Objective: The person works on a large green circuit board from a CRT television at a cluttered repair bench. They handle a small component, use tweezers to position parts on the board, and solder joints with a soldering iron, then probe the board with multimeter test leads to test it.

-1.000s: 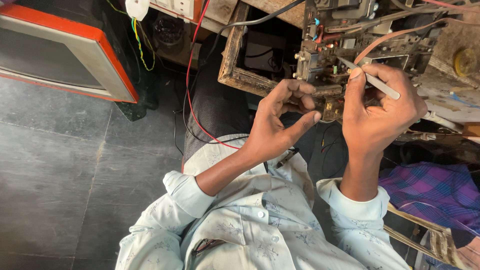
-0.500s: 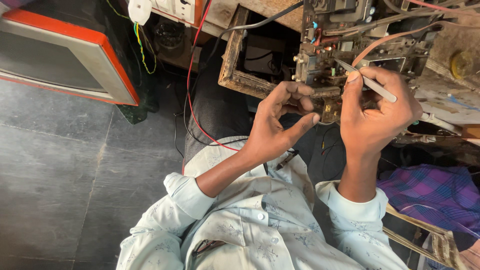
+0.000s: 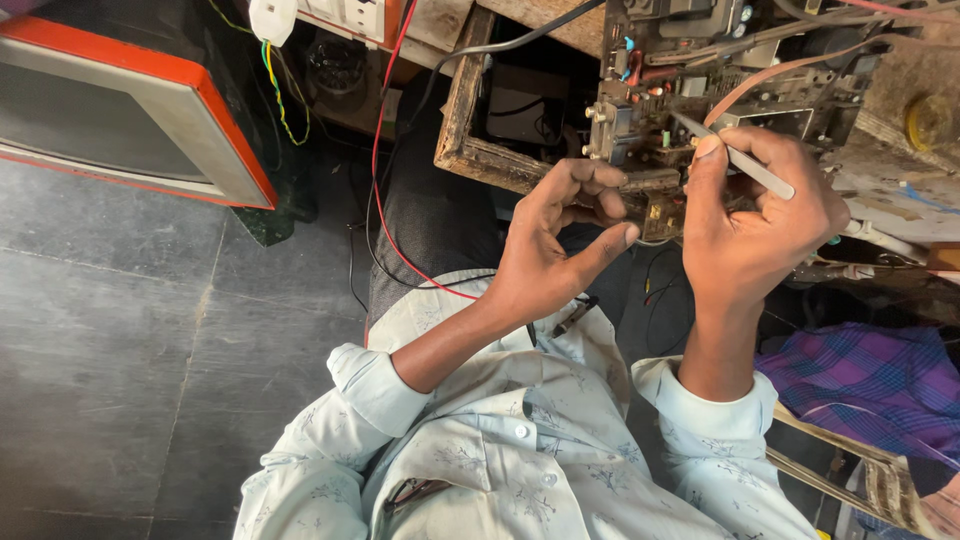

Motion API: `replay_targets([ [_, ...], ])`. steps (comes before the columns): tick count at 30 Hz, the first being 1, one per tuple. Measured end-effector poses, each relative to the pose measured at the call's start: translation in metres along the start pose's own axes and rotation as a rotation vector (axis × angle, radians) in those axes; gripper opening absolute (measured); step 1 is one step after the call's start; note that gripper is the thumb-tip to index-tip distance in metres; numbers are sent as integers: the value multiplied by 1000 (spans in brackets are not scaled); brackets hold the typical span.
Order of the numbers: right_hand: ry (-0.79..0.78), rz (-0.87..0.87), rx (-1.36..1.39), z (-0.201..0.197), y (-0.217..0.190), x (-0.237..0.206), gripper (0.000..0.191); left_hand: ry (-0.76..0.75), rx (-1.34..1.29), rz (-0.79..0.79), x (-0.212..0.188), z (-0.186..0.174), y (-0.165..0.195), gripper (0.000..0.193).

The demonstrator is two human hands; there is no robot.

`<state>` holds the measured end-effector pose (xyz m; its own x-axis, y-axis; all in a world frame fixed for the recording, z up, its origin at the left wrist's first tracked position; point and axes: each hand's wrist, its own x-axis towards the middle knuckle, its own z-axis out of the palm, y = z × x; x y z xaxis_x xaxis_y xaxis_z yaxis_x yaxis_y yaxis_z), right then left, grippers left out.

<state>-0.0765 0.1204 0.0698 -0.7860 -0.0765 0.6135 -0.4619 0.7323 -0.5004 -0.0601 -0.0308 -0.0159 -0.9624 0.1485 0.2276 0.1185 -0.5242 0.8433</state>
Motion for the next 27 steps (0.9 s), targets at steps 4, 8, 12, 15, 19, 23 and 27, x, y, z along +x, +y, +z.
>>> replay_targets([
  [4,-17,-24,-37,-1,1,0,3,5,2,-7,0,0,0,40],
  [8,-4,-5,-25,-1,0,1,5,3,-5,-6,1,1,-1,42],
  [12,-32,-34,-111,-3,0,1,8,4,-3,-5,0,2,-2,42],
  [15,-29,-53,-110,-2,1,2,8,-1,-10,-6,0,1,-2,43],
  [19,-1,2,-5,0,1,0,9,-4,3,-10,0,0,-2,43],
  [23,24,22,2,1,1,-2,7,-12,-22,-1,1,0,-2,44],
  [27,26,39,30,3,1,-2,7,-9,-2,-6,0,0,-2,43],
])
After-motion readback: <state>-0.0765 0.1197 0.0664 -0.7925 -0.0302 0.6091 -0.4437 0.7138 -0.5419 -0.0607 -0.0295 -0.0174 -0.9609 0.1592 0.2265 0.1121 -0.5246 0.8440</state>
